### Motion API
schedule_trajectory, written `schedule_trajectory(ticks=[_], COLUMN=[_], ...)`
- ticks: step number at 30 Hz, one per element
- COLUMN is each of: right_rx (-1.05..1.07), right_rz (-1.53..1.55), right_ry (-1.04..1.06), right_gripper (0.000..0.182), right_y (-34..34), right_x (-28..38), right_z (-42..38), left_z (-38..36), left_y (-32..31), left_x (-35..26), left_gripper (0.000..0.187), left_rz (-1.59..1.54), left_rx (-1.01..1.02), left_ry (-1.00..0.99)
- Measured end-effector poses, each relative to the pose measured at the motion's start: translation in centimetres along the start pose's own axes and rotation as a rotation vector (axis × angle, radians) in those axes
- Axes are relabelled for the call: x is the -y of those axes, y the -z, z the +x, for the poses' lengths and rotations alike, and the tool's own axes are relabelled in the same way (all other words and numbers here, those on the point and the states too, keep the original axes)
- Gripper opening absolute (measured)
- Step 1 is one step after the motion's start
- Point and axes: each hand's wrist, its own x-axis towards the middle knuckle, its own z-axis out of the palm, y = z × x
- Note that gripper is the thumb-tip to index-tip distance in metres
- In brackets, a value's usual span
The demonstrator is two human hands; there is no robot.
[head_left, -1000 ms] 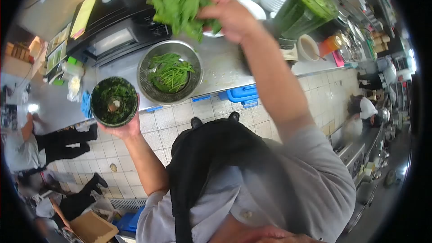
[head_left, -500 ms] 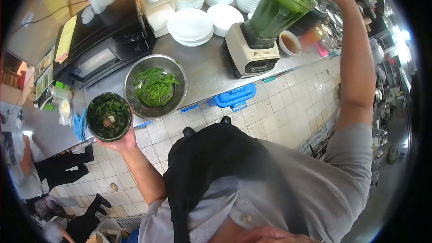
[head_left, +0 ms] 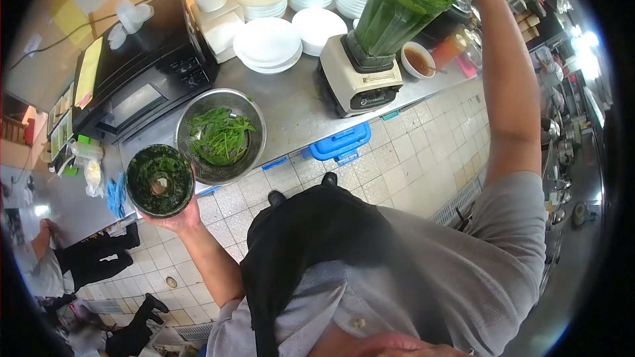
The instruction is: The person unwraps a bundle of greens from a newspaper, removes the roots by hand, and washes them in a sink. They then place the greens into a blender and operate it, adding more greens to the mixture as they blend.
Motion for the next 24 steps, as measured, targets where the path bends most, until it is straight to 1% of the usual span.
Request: schedule_trajectory(ticks=[1, 4, 7, 10, 13, 16, 19, 22, 24], right_rx=[0.017, 0.096, 0.14, 0.04, 0.006, 0.107, 0.111, 0.155, 0.077], right_rz=[-0.023, 0.029, 0.03, 0.171, 0.243, 0.178, 0.156, 0.25, 0.44], right_ry=[-0.028, 0.128, 0.119, 0.012, 0.018, -0.021, 0.017, 0.017, -0.037], right_gripper=[0.033, 0.029, 0.027, 0.025, 0.024, 0.022, 0.02, 0.02, 0.021], right_y=[-0.1, -3.9, -3.5, 0.5, -0.2, -1.9, -3.9, -2.5, -0.9], right_x=[0.4, -3.0, -2.4, -0.5, -2.7, -2.5, -2.7, -2.6, -3.2], right_z=[0.1, 3.0, 2.8, 0.1, 1.1, 1.7, 2.3, 1.9, 1.2], left_z=[0.0, 0.0, 0.0, 0.0, -0.1, -0.1, 0.0, -0.1, -0.1], left_y=[-0.1, 0.0, 0.1, 0.2, 0.4, 0.6, 0.4, -0.1, -0.3], left_x=[0.0, 0.1, 0.0, -0.1, -0.1, -0.1, -0.2, -0.1, -0.1], left_gripper=[0.098, 0.098, 0.097, 0.097, 0.097, 0.097, 0.096, 0.096, 0.096], left_rz=[0.006, 0.008, 0.008, 0.02, 0.027, 0.034, 0.033, 0.033, 0.039], left_rx=[-0.006, 0.01, 0.018, 0.019, 0.029, 0.037, 0.033, 0.006, 0.001], left_ry=[-0.002, -0.006, -0.002, -0.017, -0.017, -0.009, -0.002, -0.003, -0.004])
